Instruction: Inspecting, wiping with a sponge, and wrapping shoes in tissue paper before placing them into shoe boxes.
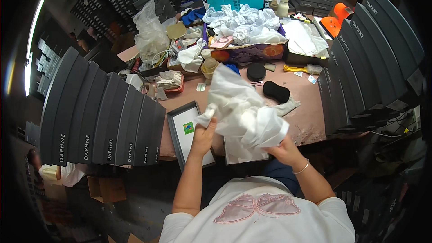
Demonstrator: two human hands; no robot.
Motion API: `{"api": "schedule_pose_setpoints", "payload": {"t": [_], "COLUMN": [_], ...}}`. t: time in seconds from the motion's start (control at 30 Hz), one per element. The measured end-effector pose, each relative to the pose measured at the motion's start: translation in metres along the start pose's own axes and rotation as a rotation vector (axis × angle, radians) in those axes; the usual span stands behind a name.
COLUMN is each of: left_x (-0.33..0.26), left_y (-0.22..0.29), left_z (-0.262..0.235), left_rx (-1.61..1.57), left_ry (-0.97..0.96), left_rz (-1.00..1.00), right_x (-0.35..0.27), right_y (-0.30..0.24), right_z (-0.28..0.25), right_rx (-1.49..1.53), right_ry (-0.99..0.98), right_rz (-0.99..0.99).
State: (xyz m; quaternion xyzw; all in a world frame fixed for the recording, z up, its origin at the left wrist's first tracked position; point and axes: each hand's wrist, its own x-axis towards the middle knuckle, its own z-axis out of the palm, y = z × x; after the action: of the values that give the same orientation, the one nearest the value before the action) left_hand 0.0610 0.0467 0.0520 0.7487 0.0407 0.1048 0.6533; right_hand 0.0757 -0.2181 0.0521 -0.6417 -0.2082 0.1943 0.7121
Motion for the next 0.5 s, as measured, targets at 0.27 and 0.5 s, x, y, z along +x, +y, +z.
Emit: {"api": "schedule_pose_setpoints", "payload": {"t": [0.27,0.5], "left_x": [0.057,0.150], "left_y": [0.024,0.037], "left_z": [0.065,0.006], "left_rx": [-0.823,-1.001], "left_ry": [-0.036,0.271], "left_rz": [-0.116,-0.160], "right_x": [-0.007,-0.028], "right_y": [-0.007,-0.025], "right_z": [-0.031,-0.075], "right_rx": [-0.146,-0.913], "right_ry": [0.303,0.107], "right_rz": [-0.077,-0.364]}}
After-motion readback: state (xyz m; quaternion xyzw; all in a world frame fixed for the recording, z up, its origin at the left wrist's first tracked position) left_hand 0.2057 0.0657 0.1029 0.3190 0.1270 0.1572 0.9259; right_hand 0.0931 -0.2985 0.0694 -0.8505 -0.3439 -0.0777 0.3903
